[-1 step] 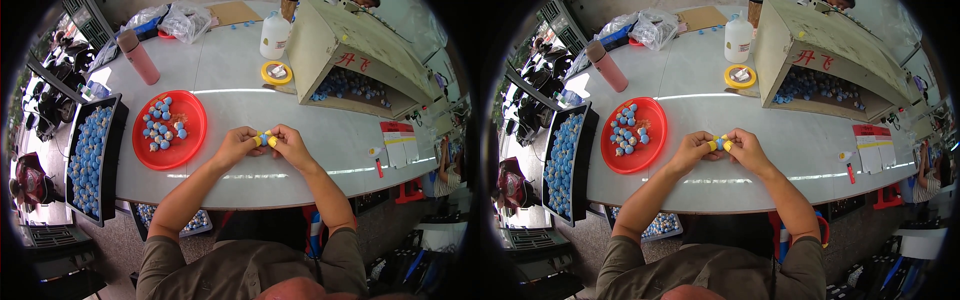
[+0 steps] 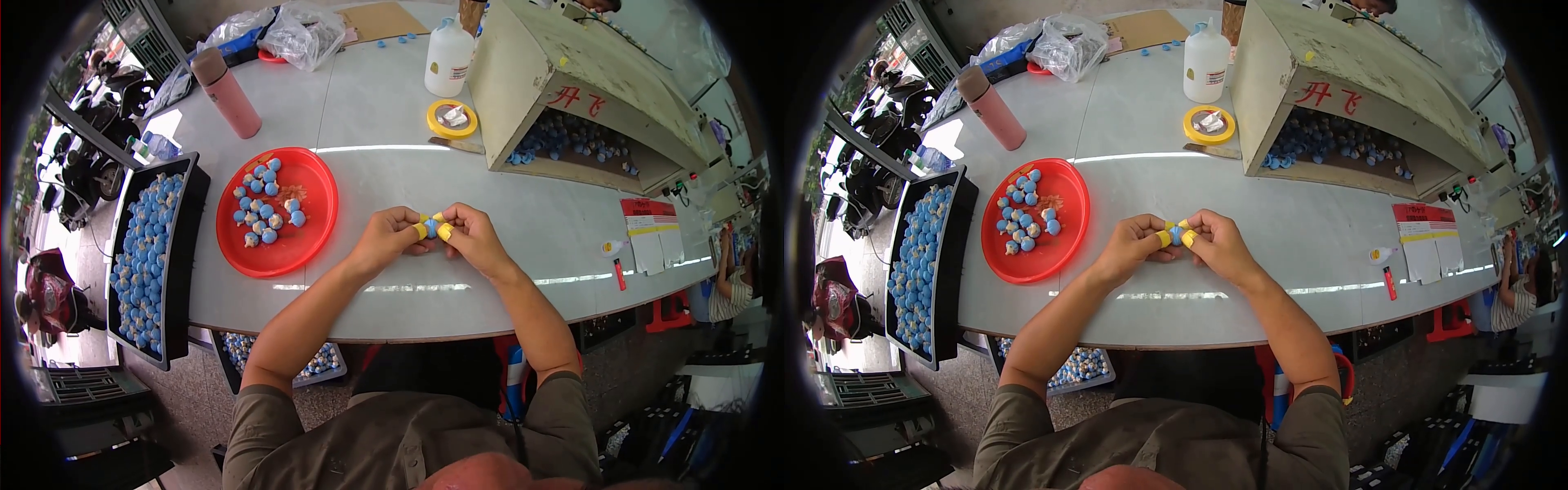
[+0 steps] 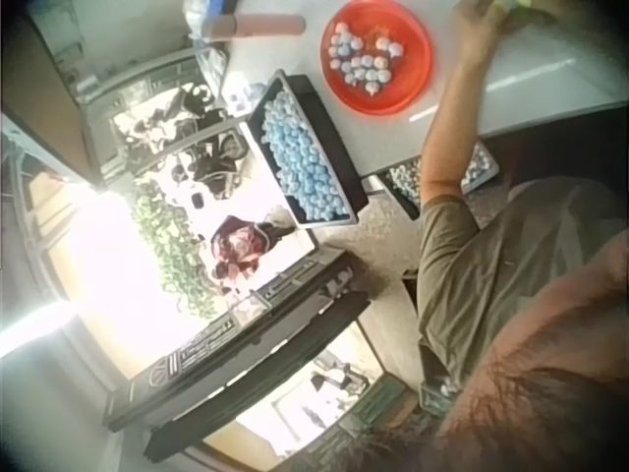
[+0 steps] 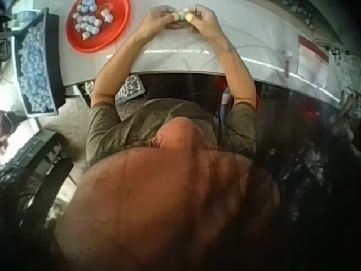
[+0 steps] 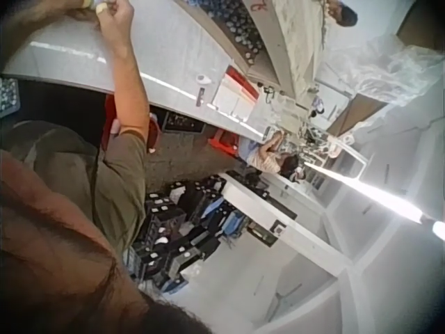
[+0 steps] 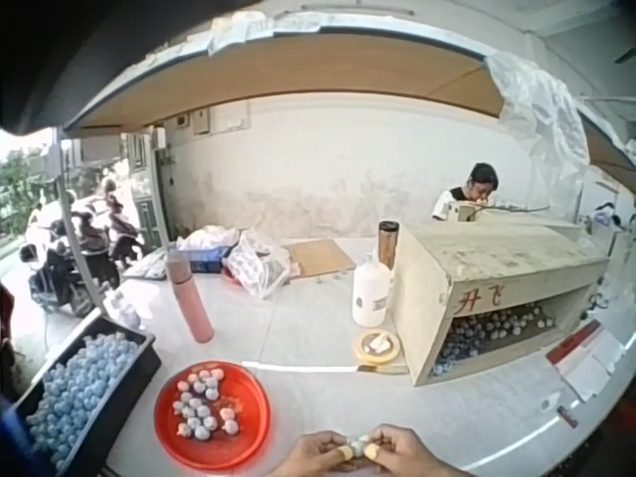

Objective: The person assembles small spherical plastic toy components by applying adhesive from a bottle to the plastic parts and joining the halves by hand.

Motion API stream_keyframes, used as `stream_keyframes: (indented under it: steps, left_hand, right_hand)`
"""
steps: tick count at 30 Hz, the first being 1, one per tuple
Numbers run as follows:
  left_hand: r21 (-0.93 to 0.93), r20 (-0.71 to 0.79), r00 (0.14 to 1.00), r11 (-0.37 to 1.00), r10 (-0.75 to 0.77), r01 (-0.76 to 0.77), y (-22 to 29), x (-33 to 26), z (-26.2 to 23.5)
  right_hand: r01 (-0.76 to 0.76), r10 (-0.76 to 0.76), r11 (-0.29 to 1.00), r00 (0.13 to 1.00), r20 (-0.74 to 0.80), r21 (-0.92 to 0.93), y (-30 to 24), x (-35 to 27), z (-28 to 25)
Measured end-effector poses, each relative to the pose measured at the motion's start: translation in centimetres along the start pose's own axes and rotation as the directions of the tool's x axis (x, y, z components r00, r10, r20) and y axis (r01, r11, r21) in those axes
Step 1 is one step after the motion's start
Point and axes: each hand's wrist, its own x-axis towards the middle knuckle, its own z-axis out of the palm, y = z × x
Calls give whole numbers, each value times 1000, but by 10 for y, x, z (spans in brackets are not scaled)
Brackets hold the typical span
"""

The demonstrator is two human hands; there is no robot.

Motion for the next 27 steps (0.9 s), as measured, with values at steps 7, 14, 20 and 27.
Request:
stream_keyframes:
  steps: [7,14,20,27]
  left_hand:
    - [23,-7,1000,1000,20,-20,-3,1,0]
    - [34,-26,997,997,73,-72,-11,4,0]
    - [65,-47,996,995,75,-72,-12,4,1]
    - [69,-49,995,994,84,-81,-12,3,2]
  right_hand:
    - [20,-20,999,1000,15,-49,1,0,1]
    - [57,-55,994,998,26,-88,5,0,1]
    - [76,-75,994,997,9,-81,9,2,3]
    - [123,-124,987,992,-5,-107,14,3,4]
